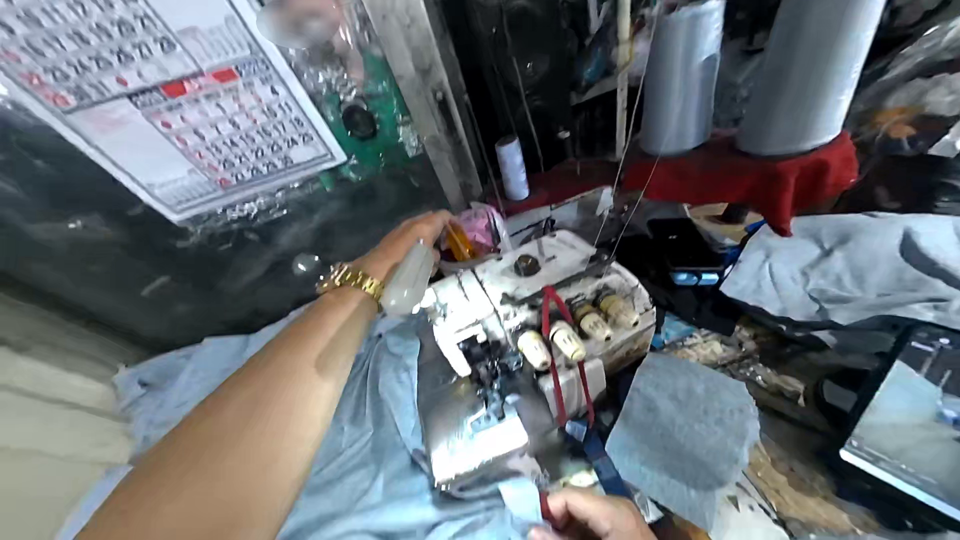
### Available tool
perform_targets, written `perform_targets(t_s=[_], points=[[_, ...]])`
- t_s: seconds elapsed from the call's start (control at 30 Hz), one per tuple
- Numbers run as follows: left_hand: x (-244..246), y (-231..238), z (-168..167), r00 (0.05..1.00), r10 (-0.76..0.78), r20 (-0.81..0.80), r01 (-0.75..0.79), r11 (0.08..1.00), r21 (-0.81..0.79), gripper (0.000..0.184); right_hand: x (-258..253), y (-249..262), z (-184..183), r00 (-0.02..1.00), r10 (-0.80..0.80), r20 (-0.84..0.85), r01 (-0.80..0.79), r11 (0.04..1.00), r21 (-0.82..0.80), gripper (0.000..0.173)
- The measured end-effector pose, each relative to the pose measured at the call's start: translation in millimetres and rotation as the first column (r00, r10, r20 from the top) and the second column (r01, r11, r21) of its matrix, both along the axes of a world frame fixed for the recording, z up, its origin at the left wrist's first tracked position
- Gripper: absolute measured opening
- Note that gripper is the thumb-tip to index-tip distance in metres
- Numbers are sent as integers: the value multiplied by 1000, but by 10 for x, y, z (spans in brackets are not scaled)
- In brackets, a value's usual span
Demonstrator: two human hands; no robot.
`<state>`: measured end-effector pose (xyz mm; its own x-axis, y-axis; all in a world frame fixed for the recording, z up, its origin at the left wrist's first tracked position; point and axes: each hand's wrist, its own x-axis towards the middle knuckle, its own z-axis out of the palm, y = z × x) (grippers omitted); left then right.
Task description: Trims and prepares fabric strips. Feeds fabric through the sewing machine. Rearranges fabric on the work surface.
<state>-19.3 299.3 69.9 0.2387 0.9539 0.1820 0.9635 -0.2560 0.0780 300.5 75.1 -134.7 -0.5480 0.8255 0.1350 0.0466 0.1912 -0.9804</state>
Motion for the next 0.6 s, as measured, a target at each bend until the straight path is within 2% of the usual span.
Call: perform_targets(t_s=[0.07, 0.13, 0.2, 0.3, 0.37, 0.43, 0.5, 0.6], points=[[-59, -151, 31, 997, 9, 77, -20, 990, 143, 52, 7, -15, 51, 1000, -8, -17, 8, 1000, -30, 15], [-105, -480, 144, 976, 112, 186, -160, 950, 268, 46, 11, -17, 62, 998, -18, -58, 15, 999, -46, 14], [-165, -997, 117, 927, 159, 340, -277, 901, 335, 44, 22, -8, 53, 994, -19, -106, 13, 998, -54, 14], [-74, -1946, -187, 860, 151, 488, -359, 859, 366, 33, 45, 7, 59, 990, 1, -138, -7, 999, -40, 14], [175, -2556, -453, 848, 81, 524, -290, 898, 332, 28, 61, 8, 80, 991, 29, -129, -28, 1000, 10, 14], [524, -2977, -627, 825, -37, 565, -93, 976, 199, 25, 78, -7, 155, 992, 68, -110, -58, 994, 88, 15], [846, -3075, -743, 845, -117, 522, 87, 993, 82, 31, 90, -17, 277, 986, 128, -108, -108, 979, 173, 15], [973, -2907, -992, 875, -188, 446, 213, 977, -6, 43, 121, -52, 404, 973, 202, -110, -164, 946, 279, 15]])
